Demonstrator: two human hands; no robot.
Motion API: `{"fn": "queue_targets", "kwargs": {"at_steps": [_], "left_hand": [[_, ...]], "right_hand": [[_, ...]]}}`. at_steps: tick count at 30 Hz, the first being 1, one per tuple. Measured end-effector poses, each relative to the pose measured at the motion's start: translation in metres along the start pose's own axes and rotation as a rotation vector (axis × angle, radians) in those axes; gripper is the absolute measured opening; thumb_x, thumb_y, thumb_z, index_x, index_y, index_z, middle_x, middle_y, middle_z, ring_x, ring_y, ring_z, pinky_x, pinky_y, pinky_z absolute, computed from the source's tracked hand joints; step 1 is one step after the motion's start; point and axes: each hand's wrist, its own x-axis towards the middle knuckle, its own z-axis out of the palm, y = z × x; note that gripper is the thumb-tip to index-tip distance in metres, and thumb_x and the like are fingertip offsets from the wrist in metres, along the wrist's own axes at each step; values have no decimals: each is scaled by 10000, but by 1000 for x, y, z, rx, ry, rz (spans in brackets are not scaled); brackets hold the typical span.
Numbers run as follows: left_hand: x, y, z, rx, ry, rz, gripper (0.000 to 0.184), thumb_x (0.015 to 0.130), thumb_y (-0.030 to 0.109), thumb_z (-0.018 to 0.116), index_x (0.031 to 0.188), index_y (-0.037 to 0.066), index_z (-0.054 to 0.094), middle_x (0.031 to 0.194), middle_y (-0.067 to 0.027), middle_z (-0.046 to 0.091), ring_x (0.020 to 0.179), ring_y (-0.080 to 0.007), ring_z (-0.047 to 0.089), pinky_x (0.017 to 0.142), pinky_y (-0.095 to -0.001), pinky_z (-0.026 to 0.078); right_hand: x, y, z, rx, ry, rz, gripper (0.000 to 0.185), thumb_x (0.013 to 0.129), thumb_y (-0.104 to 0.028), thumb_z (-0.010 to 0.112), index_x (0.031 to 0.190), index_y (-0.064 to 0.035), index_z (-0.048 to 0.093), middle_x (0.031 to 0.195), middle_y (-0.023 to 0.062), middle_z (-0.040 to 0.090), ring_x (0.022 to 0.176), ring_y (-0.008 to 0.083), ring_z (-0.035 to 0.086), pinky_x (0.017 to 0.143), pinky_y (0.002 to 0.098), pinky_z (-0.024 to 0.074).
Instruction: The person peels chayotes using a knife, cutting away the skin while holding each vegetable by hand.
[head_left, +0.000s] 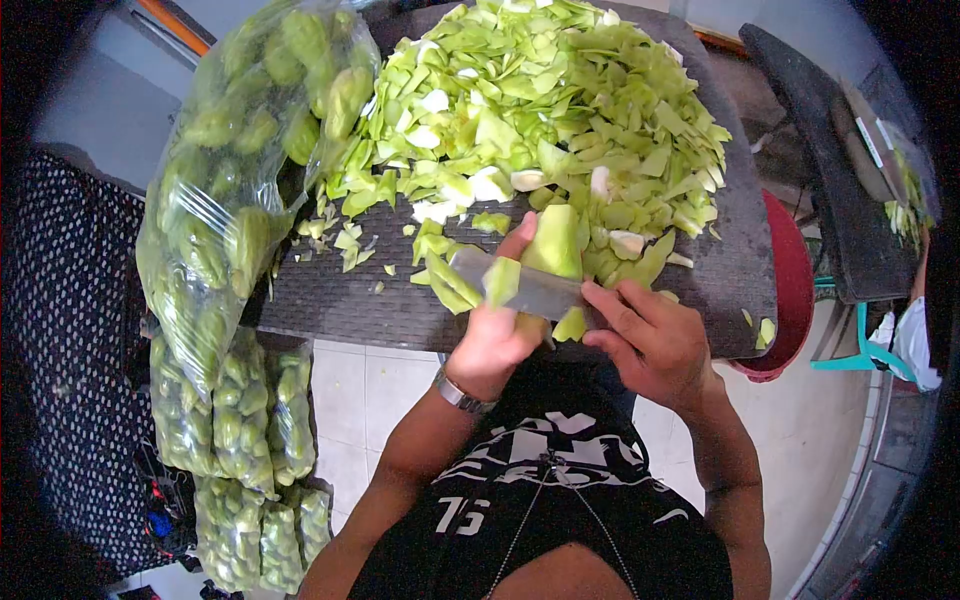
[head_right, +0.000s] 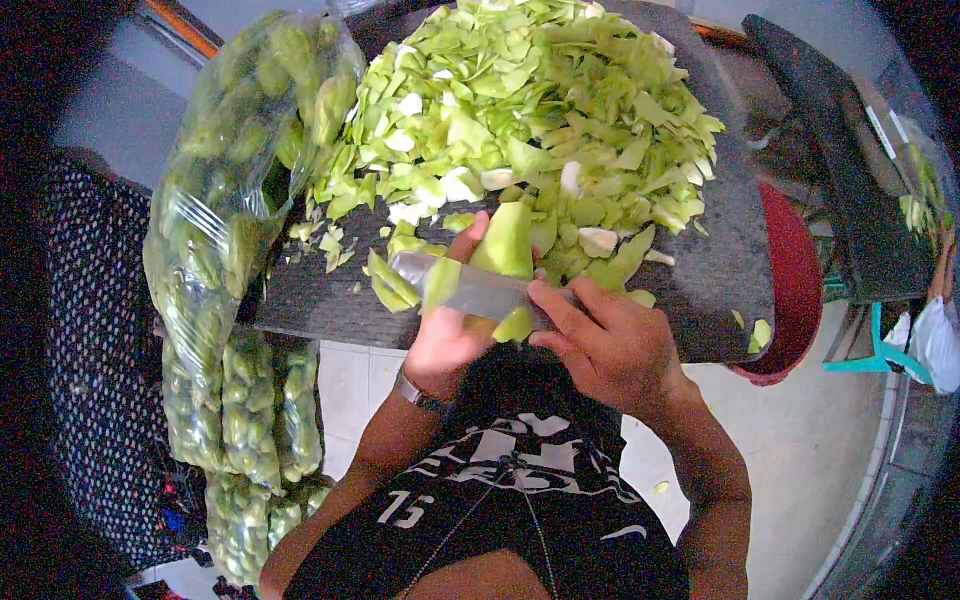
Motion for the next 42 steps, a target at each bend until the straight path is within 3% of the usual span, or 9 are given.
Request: {"fn": "queue_targets", "kwargs": {"at_steps": [4, 11, 16, 22, 26, 29, 35, 39, 42], "left_hand": [[-16, -10, 20, 285, 8, 303, 478, 1005, 462, 594, 1304, 90, 623, 1098, -145, 716, 997, -282, 698, 864, -427, 586], [-23, 12, 8, 184, -36, -9, 471, 1031, 458, 551, 1305, 77, 590, 1076, -108, 708, 962, -265, 706, 624, -368, 603], [-21, 12, 23, 150, 203, 17, 518, 1020, 511, 529, 1269, 64, 604, 964, -134, 706, 815, -274, 696, 557, -372, 574], [-27, 19, 15, 342, -165, -10, 518, 893, 295, 757, 1304, 39, 573, 1057, -106, 678, 843, -238, 702, 701, -402, 620], [-36, 19, 40, 872, -382, -92, 1079, 708, 219, 879, 1613, 103, 302, 1117, -64, 671, 966, -183, 649, 904, -321, 536], [-30, 13, 46, 1075, -494, -149, 1125, 700, 188, 901, 1630, 122, 272, 1165, -50, 669, 1025, -138, 604, 996, -281, 449], [-21, 13, 28, 1104, -494, -166, 1156, 703, 141, 899, 1643, 129, 226, 1369, -60, 597, 1111, -136, 574, 1030, -293, 441], [-21, 29, 8, 1057, -374, 87, 1155, 719, 70, 889, 1636, 69, 186, 1695, -104, 214, 1391, -173, 438, 1156, -319, 360], [-24, 52, -2, 1047, -162, 214, 1133, 738, 42, 873, 1639, 95, 189, 1594, -155, 399, 1236, -195, 586, 1030, -323, 499]], "right_hand": [[2, 1, -3, -10, 34, -64, 565, 777, -216, 826, 1305, -93, 668, 1078, 120, 675, 817, 311, 689, 688, 398, 563], [5, 37, -9, 7, 214, -5, 434, 874, -117, 749, 1296, -62, 665, 947, 155, 698, 725, 299, 683, 652, 371, 558], [3, 69, -19, 194, 123, 586, 344, 964, -182, 690, 1261, -11, 666, 906, 219, 720, 794, 375, 708, 710, 415, 581], [1, 65, -10, -173, 238, 308, 476, 894, -162, 760, 1308, 24, 620, 943, 254, 707, 856, 425, 715, 733, 436, 582], [4, 45, -11, -115, 215, 262, 666, 804, -152, 835, 1392, 4, 563, 997, 242, 705, 881, 404, 721, 743, 438, 583], [10, 30, -11, -50, 210, 308, 762, 745, -107, 874, 1426, -14, 547, 1038, 235, 714, 912, 366, 730, 759, 415, 573], [10, 22, -26, 106, 160, 371, 878, 689, -67, 898, 1482, -72, 521, 960, 181, 726, 794, 260, 718, 708, 337, 559], [5, 21, -28, 86, 158, 353, 930, 670, -65, 908, 1506, -86, 500, 922, 157, 729, 744, 201, 680, 700, 320, 549], [1, 20, -28, 75, 205, 329, 906, 681, -80, 909, 1497, -87, 514, 908, 155, 724, 705, 174, 624, 704, 312, 538]]}}
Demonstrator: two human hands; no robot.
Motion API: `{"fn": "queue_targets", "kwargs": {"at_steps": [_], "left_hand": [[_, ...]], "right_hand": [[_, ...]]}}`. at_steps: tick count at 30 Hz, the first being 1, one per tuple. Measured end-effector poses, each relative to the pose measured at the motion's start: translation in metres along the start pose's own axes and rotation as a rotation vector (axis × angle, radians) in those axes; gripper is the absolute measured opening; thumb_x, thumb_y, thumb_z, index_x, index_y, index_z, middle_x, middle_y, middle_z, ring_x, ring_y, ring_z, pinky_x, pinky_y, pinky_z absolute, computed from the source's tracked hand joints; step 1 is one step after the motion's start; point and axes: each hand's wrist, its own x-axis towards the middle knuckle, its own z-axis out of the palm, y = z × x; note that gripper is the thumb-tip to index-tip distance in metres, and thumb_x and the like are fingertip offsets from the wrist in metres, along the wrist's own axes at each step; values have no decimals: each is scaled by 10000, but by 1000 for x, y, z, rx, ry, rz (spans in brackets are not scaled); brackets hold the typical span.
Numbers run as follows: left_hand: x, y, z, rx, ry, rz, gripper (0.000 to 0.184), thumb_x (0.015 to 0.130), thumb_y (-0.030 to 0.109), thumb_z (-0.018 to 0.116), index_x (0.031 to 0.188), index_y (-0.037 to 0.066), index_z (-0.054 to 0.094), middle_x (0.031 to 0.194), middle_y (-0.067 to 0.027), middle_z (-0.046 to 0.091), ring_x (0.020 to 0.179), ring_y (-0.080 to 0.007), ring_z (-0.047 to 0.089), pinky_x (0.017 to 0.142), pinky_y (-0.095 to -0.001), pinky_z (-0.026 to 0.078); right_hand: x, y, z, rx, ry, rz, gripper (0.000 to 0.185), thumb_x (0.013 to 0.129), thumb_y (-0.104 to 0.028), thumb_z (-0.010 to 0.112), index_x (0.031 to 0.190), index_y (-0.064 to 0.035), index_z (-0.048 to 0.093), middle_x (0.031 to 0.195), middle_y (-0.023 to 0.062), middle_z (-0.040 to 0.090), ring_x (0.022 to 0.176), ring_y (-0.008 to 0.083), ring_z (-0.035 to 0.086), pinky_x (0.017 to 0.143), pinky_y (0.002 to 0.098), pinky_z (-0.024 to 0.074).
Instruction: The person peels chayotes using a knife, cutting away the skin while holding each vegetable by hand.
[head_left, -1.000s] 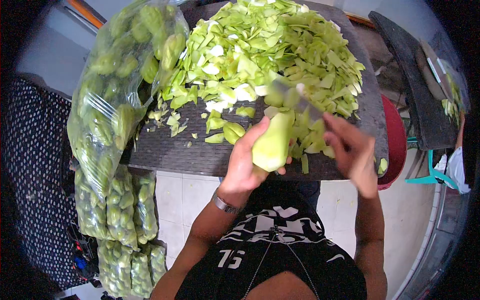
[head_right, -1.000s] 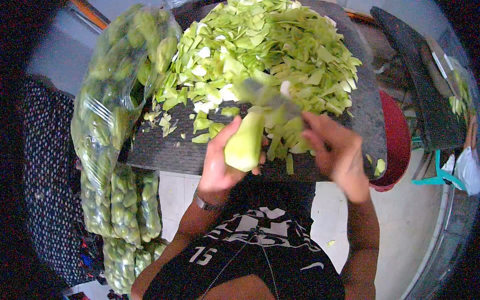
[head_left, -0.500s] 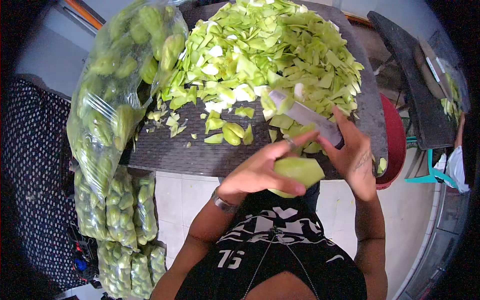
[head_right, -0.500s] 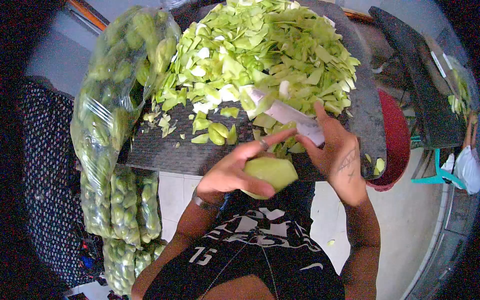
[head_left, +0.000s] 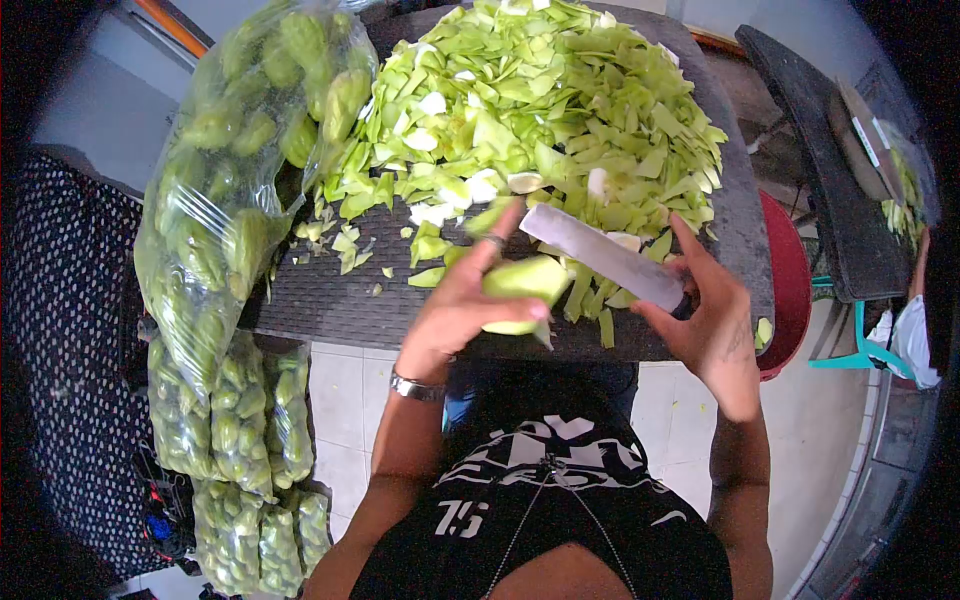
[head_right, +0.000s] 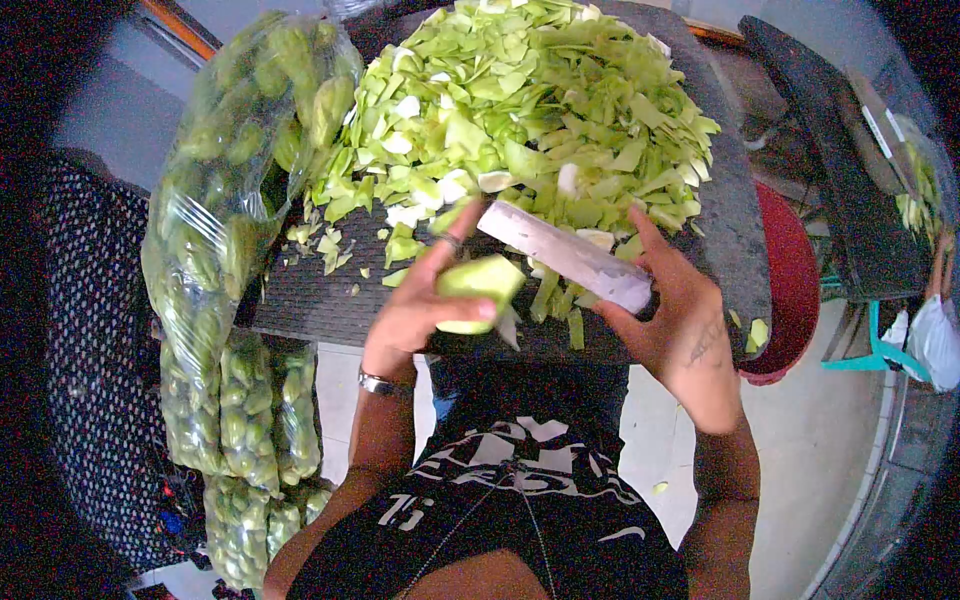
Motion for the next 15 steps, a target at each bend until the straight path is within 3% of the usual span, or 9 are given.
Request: {"fn": "queue_targets", "kwargs": {"at_steps": [2, 3, 5, 7, 9, 11, 14, 15], "left_hand": [[-3, 3, -13, -164, 185, -175, 1009, 776, 63, 850, 1607, 71, 278, 1407, -161, 569, 1004, -215, 688, 803, -337, 605], [0, -1, -17, -287, 285, -134, 795, 819, 86, 820, 1499, 21, 412, 1211, -150, 649, 828, -231, 707, 631, -349, 620], [1, -5, -23, -476, 412, -117, 501, 933, 259, 724, 1335, 27, 536, 1103, -150, 676, 811, -248, 708, 626, -360, 628], [6, -4, -22, -757, 513, -103, 428, 997, 418, 624, 1255, 76, 615, 1038, -131, 703, 836, -245, 693, 665, -361, 588], [12, -7, -19, -910, 550, -109, 418, 1012, 437, 593, 1252, 97, 625, 1051, -123, 706, 844, -247, 677, 684, -367, 540], [25, -14, -14, -962, 626, -67, 406, 1040, 444, 526, 1265, 121, 624, 1078, -118, 706, 858, -254, 643, 704, -372, 459], [26, -17, -12, -925, 442, -91, 374, 1082, 335, 446, 1314, 83, 597, 1091, -132, 709, 974, -249, 685, 846, -407, 567], [29, -15, -8, -969, 426, -77, 396, 1083, 326, 416, 1322, 59, 585, 1126, -151, 696, 960, -272, 683, 842, -423, 567]], "right_hand": [[-1, -2, -6, -14, -5, 56, 858, 709, -92, 898, 1483, -70, 526, 900, 167, 715, 701, 173, 603, 701, 298, 532], [0, -2, -8, -22, -7, 83, 834, 723, -98, 892, 1475, -62, 532, 896, 173, 711, 698, 172, 593, 699, 292, 529], [1, 2, -7, -59, -4, 101, 759, 771, -96, 862, 1459, -51, 545, 871, 141, 698, 694, 151, 580, 671, 274, 512], [1, 10, -3, -33, -36, 147, 692, 820, -92, 828, 1453, -51, 551, 854, 102, 679, 681, 123, 562, 637, 253, 487], [1, 19, 4, 55, -107, 220, 634, 870, -85, 790, 1456, -62, 550, 845, 57, 655, 657, 88, 539, 596, 229, 453], [3, 15, 9, 265, -179, 367, 615, 895, -154, 782, 1456, -72, 545, 852, 70, 680, 693, 117, 616, 633, 277, 508], [5, 6, 17, 457, -282, 466, 570, 943, -203, 743, 1464, -93, 539, 864, 51, 690, 701, 109, 635, 641, 283, 530], [4, 2, 20, 501, -317, 479, 552, 961, -210, 725, 1468, -101, 538, 868, 39, 688, 696, 97, 626, 636, 274, 527]]}}
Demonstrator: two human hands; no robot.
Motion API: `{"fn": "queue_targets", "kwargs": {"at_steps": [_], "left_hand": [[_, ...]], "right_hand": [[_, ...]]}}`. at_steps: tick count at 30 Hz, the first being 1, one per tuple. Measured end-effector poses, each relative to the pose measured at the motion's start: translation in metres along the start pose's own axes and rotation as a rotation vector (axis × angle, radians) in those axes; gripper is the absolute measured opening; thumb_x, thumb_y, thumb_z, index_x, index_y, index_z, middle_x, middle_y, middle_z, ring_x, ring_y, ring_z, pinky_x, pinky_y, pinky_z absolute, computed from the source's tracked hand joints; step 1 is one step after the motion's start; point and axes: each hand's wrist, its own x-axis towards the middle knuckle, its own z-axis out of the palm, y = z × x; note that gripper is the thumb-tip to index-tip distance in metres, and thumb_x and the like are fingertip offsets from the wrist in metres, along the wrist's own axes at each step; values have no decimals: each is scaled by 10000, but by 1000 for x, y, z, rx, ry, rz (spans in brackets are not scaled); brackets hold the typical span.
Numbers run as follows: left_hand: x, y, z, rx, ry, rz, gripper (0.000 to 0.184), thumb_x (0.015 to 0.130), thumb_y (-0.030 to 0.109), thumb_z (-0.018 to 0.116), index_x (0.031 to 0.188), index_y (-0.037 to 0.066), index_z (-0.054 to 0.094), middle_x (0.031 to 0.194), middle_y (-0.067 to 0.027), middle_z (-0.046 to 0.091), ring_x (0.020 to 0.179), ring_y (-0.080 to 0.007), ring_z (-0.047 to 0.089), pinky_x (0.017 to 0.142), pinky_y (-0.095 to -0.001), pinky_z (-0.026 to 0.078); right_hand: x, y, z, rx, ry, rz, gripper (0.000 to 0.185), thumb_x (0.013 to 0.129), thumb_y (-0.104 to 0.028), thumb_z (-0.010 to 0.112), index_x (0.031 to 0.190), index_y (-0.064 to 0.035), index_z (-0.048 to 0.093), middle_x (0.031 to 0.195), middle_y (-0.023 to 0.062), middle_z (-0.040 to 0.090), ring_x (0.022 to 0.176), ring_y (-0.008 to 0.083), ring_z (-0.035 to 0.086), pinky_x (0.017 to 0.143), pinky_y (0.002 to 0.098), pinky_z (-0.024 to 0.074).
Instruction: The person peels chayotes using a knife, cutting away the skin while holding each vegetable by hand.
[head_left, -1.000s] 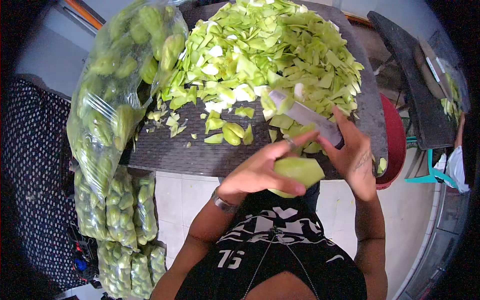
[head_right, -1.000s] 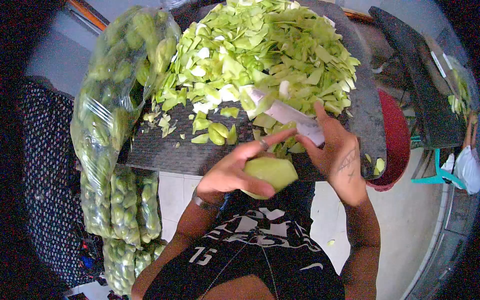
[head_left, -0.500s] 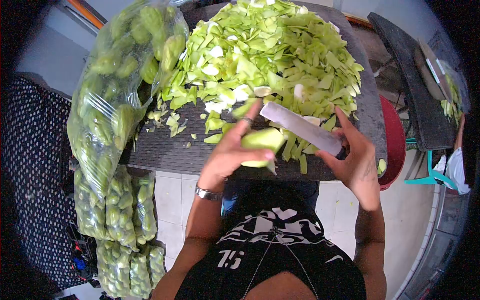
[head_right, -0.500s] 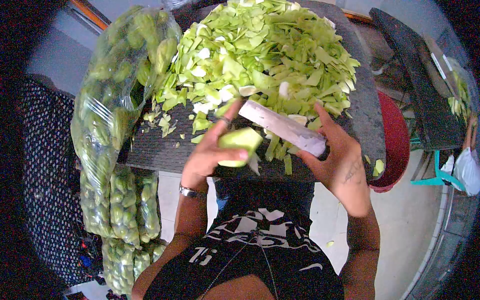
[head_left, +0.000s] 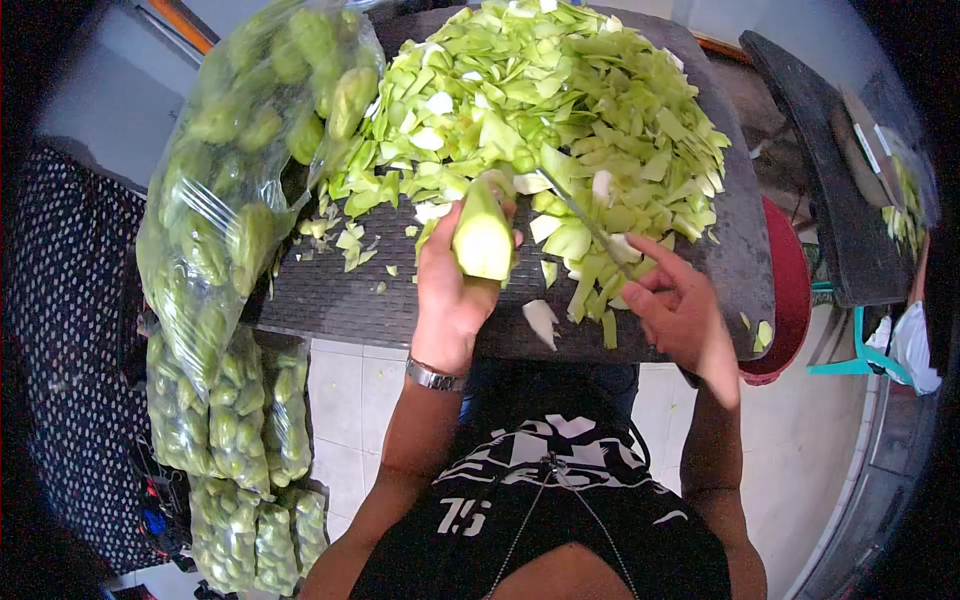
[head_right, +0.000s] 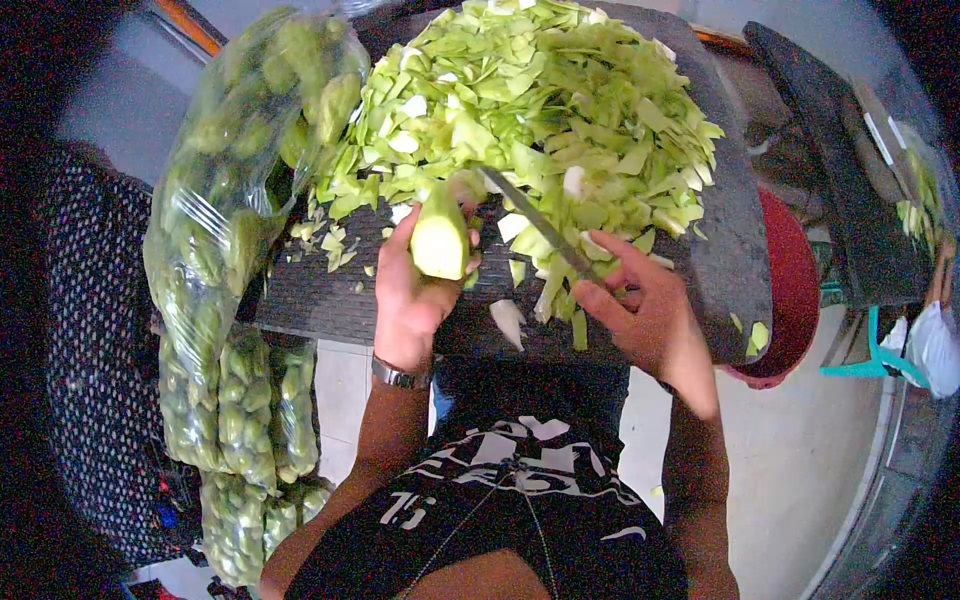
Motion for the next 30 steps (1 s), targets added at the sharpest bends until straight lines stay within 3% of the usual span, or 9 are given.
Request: {"fn": "queue_targets", "kwargs": {"at_steps": [3, 4, 7, 11, 15, 18, 24, 27, 30], "left_hand": [[-2, 0, 11, -7, -161, -23, 415, 1077, 353, 426, 1291, 33, 583, 1137, -166, 686, 945, -305, 673, 836, -442, 564], [-5, 1, 21, -69, -203, -64, 421, 1037, 404, 498, 1244, 49, 591, 1095, -157, 677, 936, -326, 660, 832, -450, 561], [-2, -3, 23, -207, -185, -224, 380, 966, 411, 608, 1153, 80, 612, 1027, -138, 664, 933, -313, 652, 831, -446, 558], [15, -20, 20, -347, -30, -182, 398, 900, 425, 663, 1027, 49, 635, 1018, -156, 643, 914, -294, 620, 823, -414, 520], [8, -23, 36, -194, -135, -158, 370, 902, 393, 663, 1031, 47, 638, 903, -143, 649, 869, -304, 615, 782, -421, 499], [6, -27, 39, -265, -106, -194, 420, 938, 442, 623, 1037, 34, 637, 903, -144, 656, 861, -303, 620, 805, -421, 500], [1, -35, 45, -381, -164, -264, 370, 993, 367, 515, 1085, 14, 580, 936, -120, 606, 907, -261, 574, 882, -414, 476], [9, -46, 33, -528, -352, -334, 428, 991, 401, 512, 1125, 6, 608, 1002, -128, 653, 928, -306, 601, 864, -410, 492], [6, -52, 42, -413, -146, -320, 442, 1001, 400, 485, 1167, 10, 610, 1011, -142, 651, 964, -301, 612, 921, -418, 501]], "right_hand": [[-2, -11, 6, 53, -144, 74, 545, 990, -202, 675, 1500, -112, 504, 882, 41, 690, 698, 104, 631, 638, 268, 528], [-3, -11, 8, 100, -167, 57, 559, 993, -194, 664, 1516, -116, 482, 884, 49, 692, 703, 111, 636, 646, 278, 533], [-5, -11, 14, 125, -198, -31, 613, 993, -185, 648, 1558, -125, 419, 893, 81, 698, 717, 140, 652, 674, 309, 548], [-11, -12, 25, -25, -139, -181, 698, 964, -225, 686, 1581, -125, 375, 916, 143, 702, 749, 205, 684, 735, 349, 558], [-10, -10, 29, -265, -48, -427, 754, 927, -273, 736, 1572, -105, 383, 943, 166, 709, 790, 235, 711, 761, 357, 564], [-5, -8, 32, -294, 3, -458, 749, 898, -298, 774, 1533, -81, 441, 920, 147, 708, 765, 206, 701, 715, 351, 566], [2, 2, 18, 71, -223, -194, 586, 853, -378, 817, 1306, -47, 646, 854, 105, 705, 754, 145, 681, 676, 333, 561], [0, -19, 14, -84, -107, -116, 540, 848, -404, 820, 1220, -39, 675, 880, 131, 720, 749, 201, 713, 704, 348, 571], [2, -19, 21, -270, 3, -460, 569, 864, -296, 823, 1306, -10, 606, 763, 63, 641, 653, 123, 627, 594, 272, 482]]}}
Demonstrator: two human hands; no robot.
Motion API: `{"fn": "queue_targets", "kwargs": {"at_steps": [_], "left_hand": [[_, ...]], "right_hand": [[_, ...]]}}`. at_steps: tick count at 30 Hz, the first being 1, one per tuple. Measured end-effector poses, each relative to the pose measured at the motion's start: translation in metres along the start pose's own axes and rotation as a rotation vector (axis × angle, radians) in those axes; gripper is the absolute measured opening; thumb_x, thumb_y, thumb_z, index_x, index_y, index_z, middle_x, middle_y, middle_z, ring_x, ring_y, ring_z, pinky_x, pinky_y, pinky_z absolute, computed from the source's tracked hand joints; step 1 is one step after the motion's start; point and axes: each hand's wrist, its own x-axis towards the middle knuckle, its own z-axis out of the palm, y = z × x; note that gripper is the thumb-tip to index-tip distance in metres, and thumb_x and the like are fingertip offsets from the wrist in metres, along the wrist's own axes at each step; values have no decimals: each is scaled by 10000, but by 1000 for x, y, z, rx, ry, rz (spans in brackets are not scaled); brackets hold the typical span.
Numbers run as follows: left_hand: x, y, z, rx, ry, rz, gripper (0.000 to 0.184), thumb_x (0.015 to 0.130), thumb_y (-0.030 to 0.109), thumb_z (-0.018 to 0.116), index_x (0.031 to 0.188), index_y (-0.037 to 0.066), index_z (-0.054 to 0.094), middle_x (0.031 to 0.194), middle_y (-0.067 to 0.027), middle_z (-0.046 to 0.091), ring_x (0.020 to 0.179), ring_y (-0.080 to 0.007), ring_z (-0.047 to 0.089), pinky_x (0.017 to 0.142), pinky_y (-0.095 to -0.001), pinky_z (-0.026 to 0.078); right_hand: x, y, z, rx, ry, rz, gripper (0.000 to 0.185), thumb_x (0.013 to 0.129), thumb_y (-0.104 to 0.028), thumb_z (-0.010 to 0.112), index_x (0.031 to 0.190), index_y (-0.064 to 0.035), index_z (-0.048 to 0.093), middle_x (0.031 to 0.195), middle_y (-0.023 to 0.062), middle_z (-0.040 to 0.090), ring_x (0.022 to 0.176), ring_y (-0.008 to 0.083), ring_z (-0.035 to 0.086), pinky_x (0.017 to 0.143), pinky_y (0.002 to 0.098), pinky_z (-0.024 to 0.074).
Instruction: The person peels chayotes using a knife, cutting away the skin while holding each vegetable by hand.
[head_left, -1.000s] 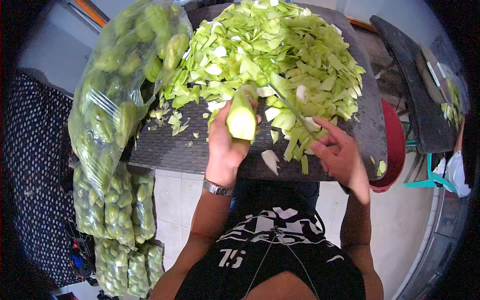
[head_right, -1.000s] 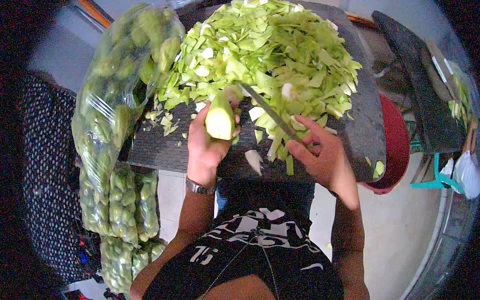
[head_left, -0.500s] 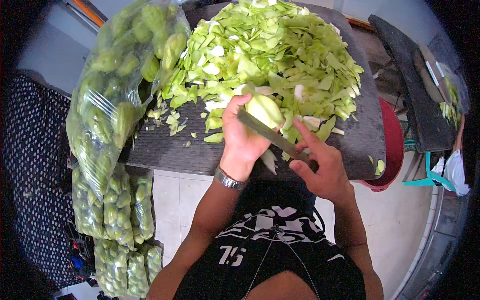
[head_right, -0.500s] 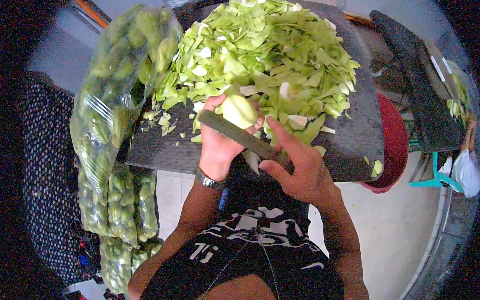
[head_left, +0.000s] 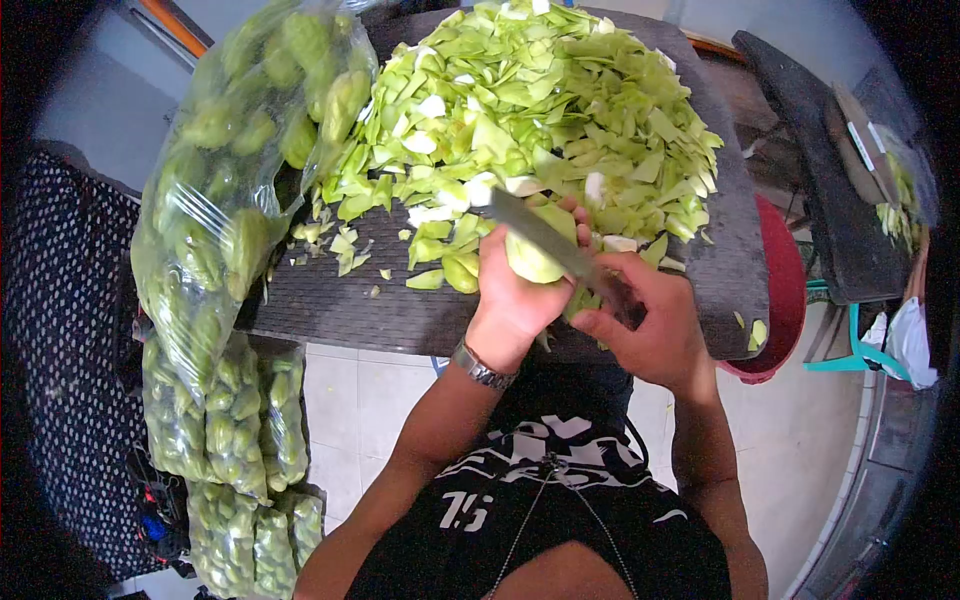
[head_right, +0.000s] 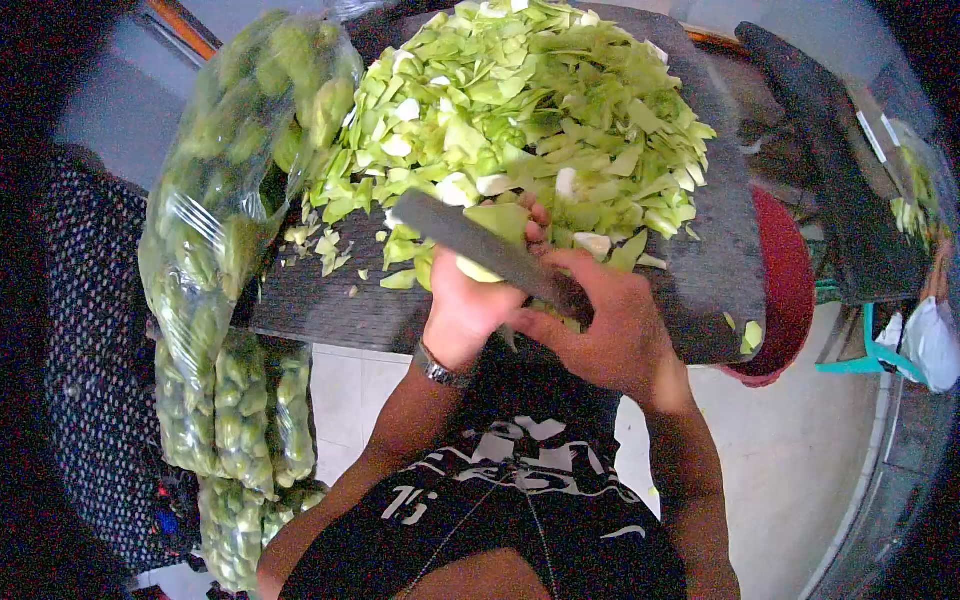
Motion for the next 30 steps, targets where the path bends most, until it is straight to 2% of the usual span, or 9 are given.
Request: {"fn": "queue_targets", "kwargs": {"at_steps": [1, 3, 5, 6, 10, 15, 18, 21, 30], "left_hand": [[2, -3, 0, 32, 60, 28, 440, 1003, 401, 480, 1173, 16, 611, 1011, -145, 650, 965, -299, 616, 938, -419, 503], [2, 2, -1, 67, 6, 14, 423, 989, 382, 547, 1197, 17, 602, 1042, -157, 662, 964, -288, 652, 923, -424, 544], [-2, 9, -4, 38, -30, -32, 468, 973, 365, 598, 1245, -15, 587, 1094, -180, 685, 984, -292, 685, 879, -426, 583], [-2, 8, 1, 121, 11, 39, 450, 940, 349, 646, 1217, -2, 599, 1059, -167, 696, 945, -288, 695, 862, -402, 589], [-1, 7, -2, 250, 0, 157, 426, 912, 315, 643, 1220, 24, 606, 1061, -140, 702, 946, -274, 698, 839, -392, 592], [-4, 6, 8, 257, 129, 174, 400, 894, 304, 629, 1211, 61, 634, 1037, -111, 711, 932, -269, 696, 800, -373, 589], [-3, 3, 13, 400, 251, 211, 391, 901, 313, 620, 1201, 63, 644, 1035, -103, 712, 924, -261, 694, 796, -372, 584], [2, 4, -2, 303, 109, 165, 392, 928, 314, 593, 1222, 59, 638, 1041, -95, 714, 925, -252, 695, 816, -374, 579], [7, 4, -10, 255, 93, 131, 382, 974, 302, 541, 1242, 44, 631, 1050, -88, 716, 929, -241, 697, 851, -370, 574]], "right_hand": [[-1, -3, 1, -51, -1, 28, 634, 853, -367, 817, 1334, -27, 583, 883, 121, 665, 765, 223, 657, 670, 336, 514], [-3, -7, 4, -148, -3, 80, 766, 830, -509, 806, 1390, -61, 537, 1122, 238, 713, 990, 422, 716, 823, 464, 578], [-4, -6, 7, -163, -7, 36, 864, 838, -540, 779, 1475, -70, 433, 1244, 255, 662, 1092, 442, 672, 883, 490, 563], [-5, -6, 9, -169, -7, 17, 914, 842, -556, 766, 1517, -75, 382, 1304, 263, 637, 1143, 452, 650, 914, 503, 556], [-5, -9, 9, -131, -87, 77, 972, 871, -589, 712, 1578, -77, 283, 1417, 280, 555, 1230, 479, 590, 992, 515, 519], [-5, 3, 16, -97, -39, -79, 981, 896, -594, 677, 1612, -93, 230, 1381, 306, 573, 1258, 485, 569, 1011, 517, 503], [-6, 1, 15, -78, -75, -51, 971, 908, -590, 663, 1615, -88, 225, 1354, 321, 585, 1258, 486, 569, 1015, 518, 497], [-6, 1, 14, -68, -91, -13, 948, 924, -575, 654, 1609, -72, 234, 1353, 331, 580, 1264, 487, 563, 1025, 516, 490], [-3, 2, 12, 4, -121, 25, 923, 947, -546, 643, 1607, -51, 228, 1337, 358, 577, 1288, 494, 543, 1062, 501, 461]]}}
